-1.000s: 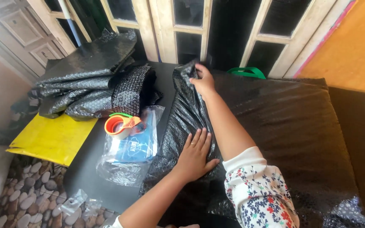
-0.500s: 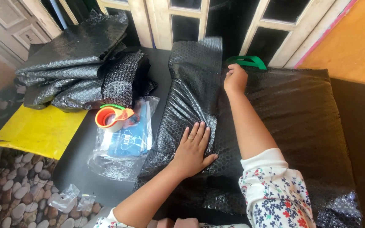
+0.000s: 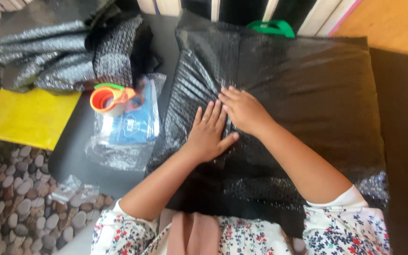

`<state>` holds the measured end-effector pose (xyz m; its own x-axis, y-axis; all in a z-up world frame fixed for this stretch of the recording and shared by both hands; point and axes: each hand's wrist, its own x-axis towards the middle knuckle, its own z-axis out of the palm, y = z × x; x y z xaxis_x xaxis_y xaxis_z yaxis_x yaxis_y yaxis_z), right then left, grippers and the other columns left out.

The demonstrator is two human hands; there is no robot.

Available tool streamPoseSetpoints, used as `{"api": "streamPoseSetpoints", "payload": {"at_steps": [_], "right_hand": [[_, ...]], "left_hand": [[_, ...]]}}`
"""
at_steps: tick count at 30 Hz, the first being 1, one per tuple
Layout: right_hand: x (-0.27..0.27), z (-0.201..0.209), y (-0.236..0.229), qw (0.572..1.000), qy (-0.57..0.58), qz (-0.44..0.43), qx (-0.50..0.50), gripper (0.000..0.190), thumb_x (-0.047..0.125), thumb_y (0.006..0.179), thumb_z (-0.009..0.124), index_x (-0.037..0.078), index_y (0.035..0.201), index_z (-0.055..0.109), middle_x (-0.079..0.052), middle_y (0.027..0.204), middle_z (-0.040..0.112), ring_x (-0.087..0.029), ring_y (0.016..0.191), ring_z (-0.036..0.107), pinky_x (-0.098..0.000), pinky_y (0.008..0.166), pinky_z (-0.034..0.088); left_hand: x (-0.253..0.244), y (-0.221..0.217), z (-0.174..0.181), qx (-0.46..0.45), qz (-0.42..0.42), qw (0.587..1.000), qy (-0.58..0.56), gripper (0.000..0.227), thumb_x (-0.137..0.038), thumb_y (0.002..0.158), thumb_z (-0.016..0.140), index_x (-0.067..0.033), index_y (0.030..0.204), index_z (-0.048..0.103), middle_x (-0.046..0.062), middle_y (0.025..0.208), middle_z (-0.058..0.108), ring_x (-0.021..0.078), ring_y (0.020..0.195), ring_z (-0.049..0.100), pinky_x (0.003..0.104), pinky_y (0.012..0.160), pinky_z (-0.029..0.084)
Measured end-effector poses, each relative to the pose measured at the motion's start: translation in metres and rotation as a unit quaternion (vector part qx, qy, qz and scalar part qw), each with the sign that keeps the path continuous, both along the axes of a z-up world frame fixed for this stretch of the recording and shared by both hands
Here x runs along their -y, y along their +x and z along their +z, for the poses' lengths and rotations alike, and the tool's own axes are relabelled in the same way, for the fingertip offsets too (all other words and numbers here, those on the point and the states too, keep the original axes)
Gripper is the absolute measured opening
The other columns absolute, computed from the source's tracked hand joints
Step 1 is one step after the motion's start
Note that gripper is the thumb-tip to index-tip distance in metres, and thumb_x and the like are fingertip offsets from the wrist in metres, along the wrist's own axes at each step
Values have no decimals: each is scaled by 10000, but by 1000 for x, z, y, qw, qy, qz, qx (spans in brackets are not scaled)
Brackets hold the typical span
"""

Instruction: A person is wrapping a green tote bag in a large sheet of black bubble wrap for packaging.

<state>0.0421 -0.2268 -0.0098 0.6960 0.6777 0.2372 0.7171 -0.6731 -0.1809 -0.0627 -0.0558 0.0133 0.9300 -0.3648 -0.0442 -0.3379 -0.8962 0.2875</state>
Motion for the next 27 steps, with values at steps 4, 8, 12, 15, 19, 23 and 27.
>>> {"api": "streamPoseSetpoints", "payload": {"at_steps": [4, 8, 12, 15, 19, 23, 27], "right_hand": [[8, -6, -4, 998, 57, 26, -25, 493, 304, 1063, 482, 84, 1497, 565, -185, 1554, 512, -431, 1443, 427, -589, 1148, 360], [12, -7, -8, 993, 110, 44, 3, 501, 376, 1087, 519, 59, 1464, 604, -201, 1521, 542, -450, 1437, 420, -559, 1157, 355], [11, -14, -8, 992, 115, 43, -6, 464, 303, 1089, 502, 53, 1467, 600, -194, 1546, 518, -450, 1466, 380, -522, 1193, 323], [10, -11, -10, 993, 113, 32, 13, 438, 204, 1027, 592, 52, 1436, 628, -201, 1506, 558, -450, 1454, 399, -498, 1195, 340], [10, -23, -8, 989, 131, 10, 73, 385, 233, 970, 691, 85, 1324, 719, -158, 1395, 658, -398, 1414, 477, -434, 1159, 409], [7, -20, -21, 971, 146, -20, 188, 260, 250, 912, 787, 87, 1113, 814, -120, 1122, 784, -315, 1293, 624, -339, 1041, 537], [3, -19, -25, 944, 79, -61, 315, 178, 357, 894, 762, 210, 970, 827, 4, 967, 661, -235, 1051, 618, -337, 666, 538]], "left_hand": [[1, -1, 0, -8, 2, 1000, 5, 1056, -779, 933, 370, -7, 1631, 191, 217, 1714, 105, 386, 1592, 66, 582, 1272, 33], [1, -5, -3, 19, 4, 1000, 21, 1160, -798, 871, 502, -7, 1642, 150, 203, 1725, 70, 376, 1599, 44, 580, 1278, 22], [-1, -10, -10, 47, 8, 999, 18, 1164, -785, 885, 525, 11, 1645, 147, 204, 1726, 64, 365, 1599, 34, 564, 1277, 4], [4, -17, -15, 59, 7, 998, 14, 1090, -697, 925, 572, 7, 1639, 147, 211, 1714, 137, 347, 1594, 123, 564, 1279, 75], [11, -23, -30, 86, 6, 996, 31, 913, -584, 1001, 539, 18, 1621, 244, 218, 1693, 213, 345, 1575, 196, 529, 1279, 133], [14, -26, -38, 102, 7, 994, 27, 888, -564, 1008, 546, 29, 1610, 273, 225, 1684, 240, 351, 1576, 188, 530, 1280, 104], [13, -23, -42, 114, 14, 993, 24, 886, -567, 1004, 554, 16, 1611, 276, 212, 1685, 253, 341, 1579, 191, 526, 1283, 115]]}}
